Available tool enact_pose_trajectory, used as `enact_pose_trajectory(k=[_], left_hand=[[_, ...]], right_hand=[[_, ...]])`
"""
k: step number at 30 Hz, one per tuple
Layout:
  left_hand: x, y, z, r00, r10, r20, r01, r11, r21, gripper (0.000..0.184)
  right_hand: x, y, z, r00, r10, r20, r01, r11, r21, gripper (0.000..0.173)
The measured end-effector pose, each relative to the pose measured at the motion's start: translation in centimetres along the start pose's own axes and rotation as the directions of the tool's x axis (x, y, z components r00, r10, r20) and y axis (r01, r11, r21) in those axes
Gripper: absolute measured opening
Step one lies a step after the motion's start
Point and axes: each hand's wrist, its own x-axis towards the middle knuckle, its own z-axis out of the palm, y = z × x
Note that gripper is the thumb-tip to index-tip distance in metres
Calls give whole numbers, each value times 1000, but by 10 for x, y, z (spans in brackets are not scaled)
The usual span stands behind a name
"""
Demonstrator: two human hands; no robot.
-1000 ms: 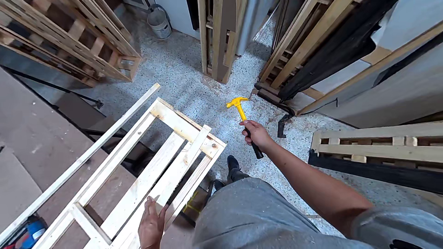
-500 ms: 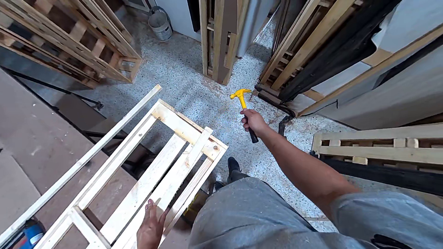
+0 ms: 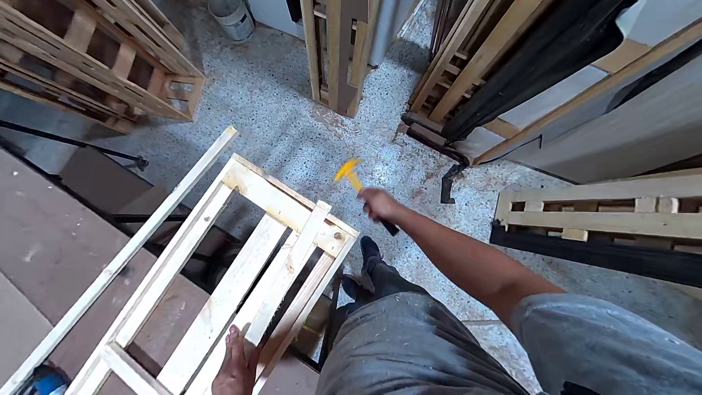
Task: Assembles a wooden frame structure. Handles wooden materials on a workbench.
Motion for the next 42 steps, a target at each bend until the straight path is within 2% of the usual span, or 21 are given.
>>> enact_pose_trajectory(k=[2,3,5,7,9,10,12,14,16,19,20,21,24,26,30,32,34,36,38,40,42], left_hand=[[-2,-1,-1,1000,25,-6,-25,1000,3,87],[-1,-2,-2,1000,30,-1,-30,1000,-2,87],[0,-3,-2,1000,16,19,-15,1000,-5,86],[-2,-4,2,1000,16,14,-16,1000,-9,87],[-2,-5,2,1000,24,8,-24,1000,-7,85],[-2,-7,3,999,33,7,-33,999,0,85],[-2,-7,2,999,53,10,-53,999,6,84],[-4,-9,1,998,57,15,-57,998,-7,85],[-1,-10,0,998,56,19,-55,998,-13,85],[-3,-9,0,998,64,20,-64,998,-26,84],[-3,-10,0,998,70,12,-69,997,-23,84],[-2,-11,0,997,72,17,-72,997,-19,85],[-2,-10,0,997,61,49,-61,998,0,87],[-3,-11,-2,997,63,41,-63,998,-1,86],[-4,-13,2,997,80,12,-80,997,15,86],[-3,-14,3,996,87,6,-88,996,24,87],[-3,-15,2,996,87,13,-88,996,23,87],[-2,-14,1,996,82,29,-83,996,23,87],[-5,-14,-2,996,74,39,-75,997,19,88],[-4,-13,-3,996,78,30,-78,997,2,88],[-4,-13,-2,996,75,45,-75,997,5,88]], right_hand=[[-1,0,4,983,69,170,-26,969,-245,50],[2,-7,-8,982,82,173,-30,959,-283,51],[15,-19,-39,999,40,27,-36,991,-132,50],[20,-27,-59,985,22,-171,4,989,148,47],[17,-25,-45,966,8,-257,53,973,227,49],[12,-17,-27,978,-21,-208,52,988,145,51],[0,3,6,998,-27,60,34,992,-119,52],[8,-4,-1,979,52,199,3,963,-269,51],[24,-15,-31,999,-1,54,7,994,-111,49],[25,-33,-53,955,17,-297,101,921,376,47],[19,-32,-44,943,9,-333,128,913,387,49],[11,-24,-28,956,-32,-291,125,944,307,51],[0,6,13,993,-25,118,41,990,-136,49],[7,-5,-1,981,55,185,-17,980,-199,50],[5,-27,-44,992,-2,-124,42,947,319,46],[-3,-30,-34,982,-8,-187,85,910,407,48],[-3,-19,-4,998,-63,-30,67,981,180,48],[15,-25,10,971,5,238,49,975,-219,49],[47,-49,-9,961,35,274,82,911,-404,50],[55,-77,-42,985,-9,172,63,948,-312,48],[55,-83,-69,998,-59,15,60,997,-44,47]])
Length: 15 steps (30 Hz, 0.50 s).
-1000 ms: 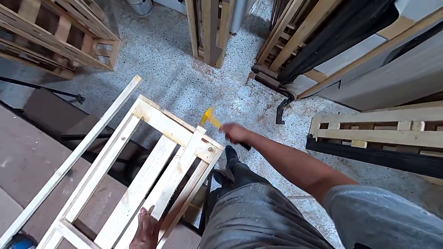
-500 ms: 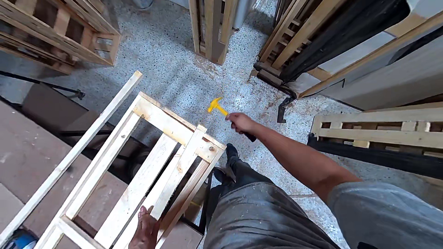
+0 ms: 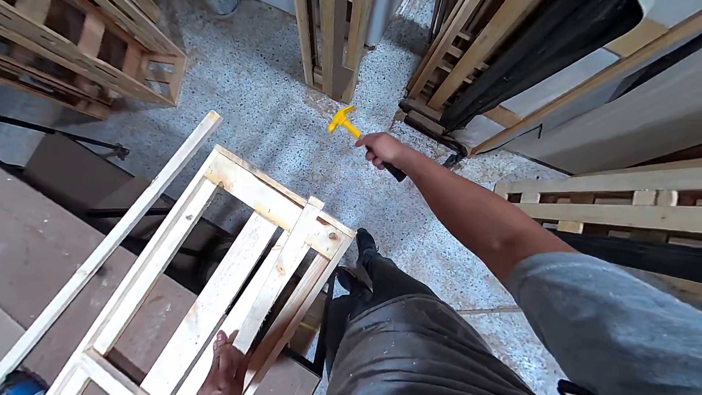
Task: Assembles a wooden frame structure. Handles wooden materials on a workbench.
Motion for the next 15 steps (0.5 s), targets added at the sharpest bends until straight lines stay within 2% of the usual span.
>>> enact_pose_trajectory(k=[2,3,6,8,10,12,14,15], left_hand=[[1,-2,-1,1000,8,-4,-8,1000,4,86],[1,-3,-1,1000,12,-5,-12,1000,3,85],[2,4,-7,1000,14,18,-13,1000,-5,84],[0,4,-12,1000,4,30,-4,1000,-8,85],[5,3,-9,1000,8,12,-8,1000,0,84],[1,1,-4,1000,13,3,-13,1000,14,85],[2,-3,-3,1000,15,2,-16,1000,21,85],[2,-3,-4,1000,11,18,-11,1000,22,86]], right_hand=[[-2,5,5,997,0,-80,13,987,162,49],[-4,15,22,998,1,-62,8,989,147,48],[-9,49,78,970,82,231,-35,979,-201,47],[2,42,65,943,136,305,-33,947,-320,48],[13,30,25,984,72,165,-32,972,-234,48],[8,27,-4,999,30,-28,-30,999,-9,48],[-2,23,2,994,-8,-109,18,996,89,49],[-11,27,20,997,-37,-68,39,999,27,48]])
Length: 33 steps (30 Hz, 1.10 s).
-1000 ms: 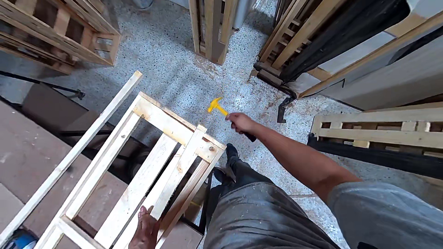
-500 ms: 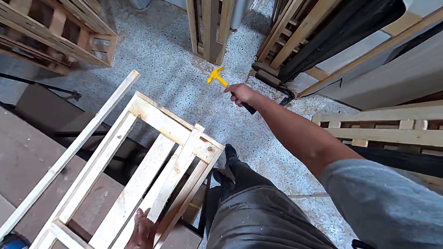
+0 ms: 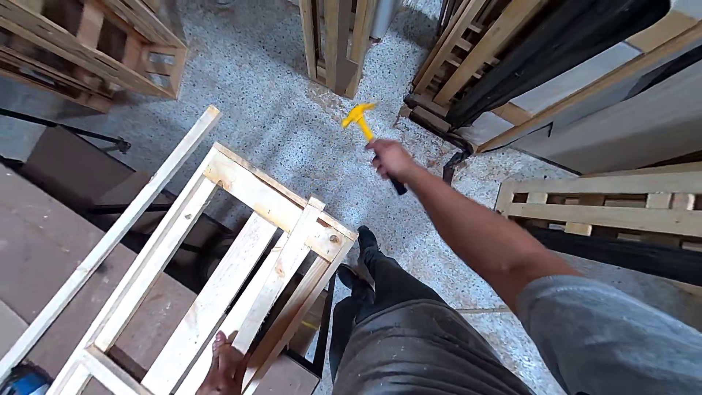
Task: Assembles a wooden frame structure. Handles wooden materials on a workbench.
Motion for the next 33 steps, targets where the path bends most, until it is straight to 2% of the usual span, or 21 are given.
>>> enact_pose_trajectory(k=[1,3,5,7,9,12,14,17,18,22,25,28,30,33], left_hand=[[0,1,-1,1000,1,9,-1,1000,-1,86],[1,7,-4,1000,-6,24,6,1000,0,86],[-1,7,-6,999,-31,39,31,999,7,87],[0,9,-3,998,-60,33,60,998,8,88],[-4,11,3,996,-89,22,89,996,7,89],[-2,23,-1,983,-183,19,184,983,-19,86],[5,37,-7,983,-181,-38,176,979,-100,83],[32,72,-20,977,-94,-192,68,988,-136,79],[44,87,-26,975,-84,-204,56,989,-139,79],[92,124,-39,987,-155,-41,153,988,-30,86],[106,115,-33,993,-87,-78,94,991,93,82],[113,104,-31,988,-39,-150,57,992,117,79],[116,99,-23,976,-31,-217,55,993,106,76],[119,94,-4,960,-59,-273,55,998,-22,82]], right_hand=[[-11,9,24,995,-17,101,29,992,-121,48],[-25,19,67,931,49,363,95,925,-368,48],[-22,18,74,891,90,445,135,884,-448,50],[-28,15,57,924,56,379,93,927,-364,49],[-46,12,36,961,17,275,41,979,-202,48],[-74,10,11,982,-34,184,35,999,-4,46],[-88,24,3,985,-68,160,60,997,52,46],[-107,41,6,991,-50,126,43,997,64,45],[-112,46,9,993,-24,117,17,998,58,45],[-116,71,17,993,48,104,-56,996,76,46],[-118,74,16,991,58,120,-62,998,33,46],[-118,73,13,991,58,121,-59,998,5,46],[-110,79,11,990,65,123,-65,998,1,47],[-106,69,3,990,65,128,-66,998,3,47]])
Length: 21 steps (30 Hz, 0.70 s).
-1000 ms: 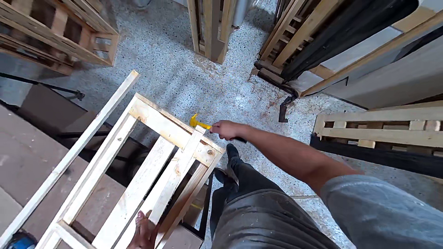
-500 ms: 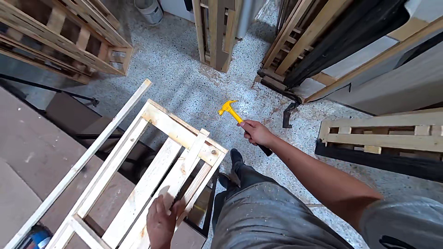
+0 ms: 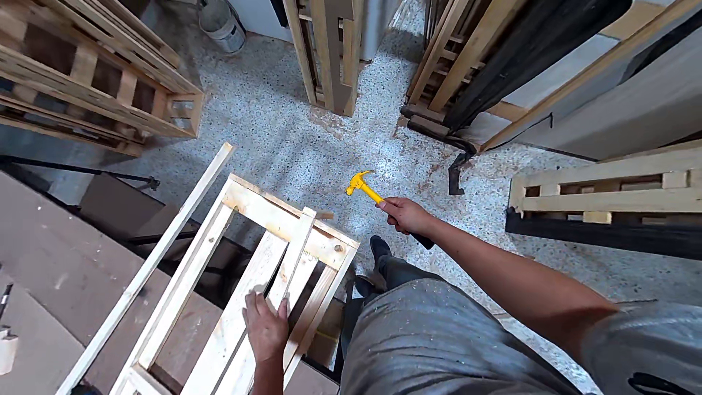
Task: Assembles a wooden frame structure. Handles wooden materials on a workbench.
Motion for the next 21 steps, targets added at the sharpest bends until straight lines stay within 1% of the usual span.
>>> enact_pose_trajectory(k=[2,4,8,12,14,16,18,19,20,21], left_hand=[[0,-1,6,1000,-11,-5,11,1000,-19,89],[-2,-5,10,999,24,-32,-24,1000,-14,93],[-4,-9,11,993,92,-71,-92,996,2,91],[-1,-7,11,983,139,-122,-143,989,-26,92],[0,-8,11,977,157,-144,-162,987,-22,90],[0,-8,13,974,165,-155,-170,985,-20,89],[-1,-9,12,975,171,-145,-176,984,-21,89],[-1,-9,13,975,170,-142,-174,984,-21,89],[-1,-10,13,976,167,-139,-172,985,-22,88],[-2,-10,13,977,165,-138,-170,985,-26,88]], right_hand=[[6,-8,-8,1000,2,-10,-2,1000,26,47],[19,-12,-15,999,19,-28,-17,997,73,47],[56,-18,-20,994,75,-81,-59,981,182,47],[82,-36,-18,993,102,-59,-88,976,197,47],[94,-46,-6,992,123,-33,-116,981,154,48],[102,-47,24,991,134,13,-134,991,26,49],[103,-46,57,973,155,170,-124,975,-182,52],[108,-46,64,963,168,210,-114,962,-246,52],[115,-49,59,964,175,203,-115,955,-275,53],[121,-50,47,973,173,151,-131,958,-255,53]])
